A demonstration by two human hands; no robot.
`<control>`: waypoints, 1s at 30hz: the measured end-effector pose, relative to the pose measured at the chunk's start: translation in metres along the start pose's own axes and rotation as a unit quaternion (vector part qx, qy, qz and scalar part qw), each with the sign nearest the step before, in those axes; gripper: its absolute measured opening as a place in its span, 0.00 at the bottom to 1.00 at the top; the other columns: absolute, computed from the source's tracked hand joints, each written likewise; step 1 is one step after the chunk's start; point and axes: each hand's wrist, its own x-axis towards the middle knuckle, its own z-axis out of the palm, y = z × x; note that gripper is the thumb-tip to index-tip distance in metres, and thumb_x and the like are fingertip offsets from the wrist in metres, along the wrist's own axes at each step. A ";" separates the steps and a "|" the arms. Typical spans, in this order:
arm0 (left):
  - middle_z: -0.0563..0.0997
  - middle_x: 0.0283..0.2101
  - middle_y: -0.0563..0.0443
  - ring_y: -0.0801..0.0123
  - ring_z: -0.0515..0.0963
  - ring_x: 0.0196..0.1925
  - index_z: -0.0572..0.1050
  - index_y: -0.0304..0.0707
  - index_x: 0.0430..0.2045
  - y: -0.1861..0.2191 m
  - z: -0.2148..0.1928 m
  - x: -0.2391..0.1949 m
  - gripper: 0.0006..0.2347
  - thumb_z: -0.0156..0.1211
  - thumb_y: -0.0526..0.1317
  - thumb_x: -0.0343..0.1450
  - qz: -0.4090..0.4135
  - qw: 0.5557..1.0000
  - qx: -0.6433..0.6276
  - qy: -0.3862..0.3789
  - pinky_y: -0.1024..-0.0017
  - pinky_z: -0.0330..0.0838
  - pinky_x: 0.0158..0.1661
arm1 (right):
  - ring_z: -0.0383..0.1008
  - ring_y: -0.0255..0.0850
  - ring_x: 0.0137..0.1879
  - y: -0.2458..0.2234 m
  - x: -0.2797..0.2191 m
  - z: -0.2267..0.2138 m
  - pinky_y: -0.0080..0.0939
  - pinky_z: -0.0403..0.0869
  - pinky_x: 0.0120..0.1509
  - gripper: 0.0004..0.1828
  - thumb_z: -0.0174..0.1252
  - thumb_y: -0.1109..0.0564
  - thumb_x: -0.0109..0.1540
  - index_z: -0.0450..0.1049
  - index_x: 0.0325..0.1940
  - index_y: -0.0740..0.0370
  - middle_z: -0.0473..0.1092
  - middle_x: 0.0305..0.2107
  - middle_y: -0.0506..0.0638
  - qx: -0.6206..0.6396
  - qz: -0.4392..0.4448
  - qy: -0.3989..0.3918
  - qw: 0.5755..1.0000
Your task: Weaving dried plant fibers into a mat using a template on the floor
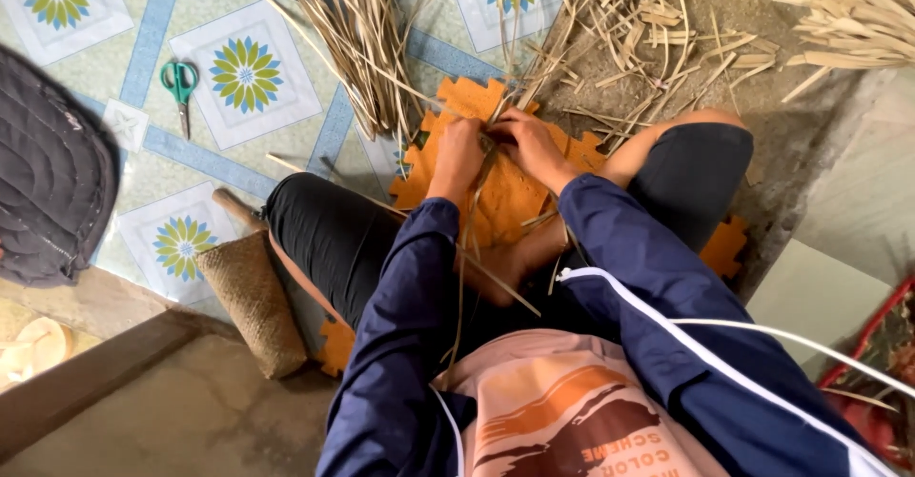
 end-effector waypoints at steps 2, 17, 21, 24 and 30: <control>0.81 0.35 0.35 0.37 0.84 0.37 0.79 0.36 0.36 0.011 -0.009 -0.005 0.13 0.49 0.27 0.62 -0.004 1.000 0.027 -0.003 0.47 0.81 0.39 | 0.76 0.61 0.56 -0.002 0.000 -0.002 0.57 0.75 0.60 0.17 0.67 0.65 0.56 0.80 0.49 0.63 0.74 0.46 0.56 0.014 0.006 -0.002 1.000; 0.84 0.35 0.54 0.51 0.85 0.44 0.83 0.62 0.30 -0.001 -0.002 0.022 0.04 0.61 0.44 0.67 -0.215 0.977 0.003 -0.017 0.51 0.81 0.46 | 0.75 0.59 0.57 0.001 -0.005 0.003 0.56 0.75 0.60 0.16 0.65 0.62 0.59 0.81 0.51 0.56 0.72 0.49 0.53 -0.041 0.006 -0.019 0.999; 0.84 0.35 0.47 0.48 0.85 0.44 0.83 0.54 0.30 -0.005 -0.005 0.022 0.04 0.64 0.43 0.66 -0.159 0.987 0.013 -0.016 0.51 0.81 0.47 | 0.73 0.63 0.59 -0.024 -0.004 -0.010 0.59 0.75 0.61 0.15 0.57 0.59 0.63 0.80 0.53 0.58 0.71 0.51 0.59 -0.066 0.045 -0.079 0.994; 0.83 0.36 0.45 0.48 0.84 0.46 0.81 0.51 0.33 -0.019 -0.005 0.019 0.05 0.64 0.43 0.67 -0.080 0.996 0.019 -0.026 0.52 0.80 0.48 | 0.70 0.57 0.62 -0.064 0.001 -0.029 0.59 0.68 0.69 0.20 0.46 0.45 0.63 0.75 0.55 0.47 0.71 0.53 0.53 0.124 0.189 -0.080 0.971; 0.85 0.34 0.41 0.42 0.84 0.42 0.82 0.45 0.36 -0.035 -0.079 -0.016 0.07 0.61 0.37 0.67 -0.084 0.986 -0.088 0.116 0.45 0.78 0.43 | 0.74 0.67 0.56 -0.028 0.001 -0.007 0.65 0.75 0.56 0.14 0.58 0.55 0.61 0.78 0.49 0.62 0.75 0.49 0.62 -0.063 0.052 -0.073 0.994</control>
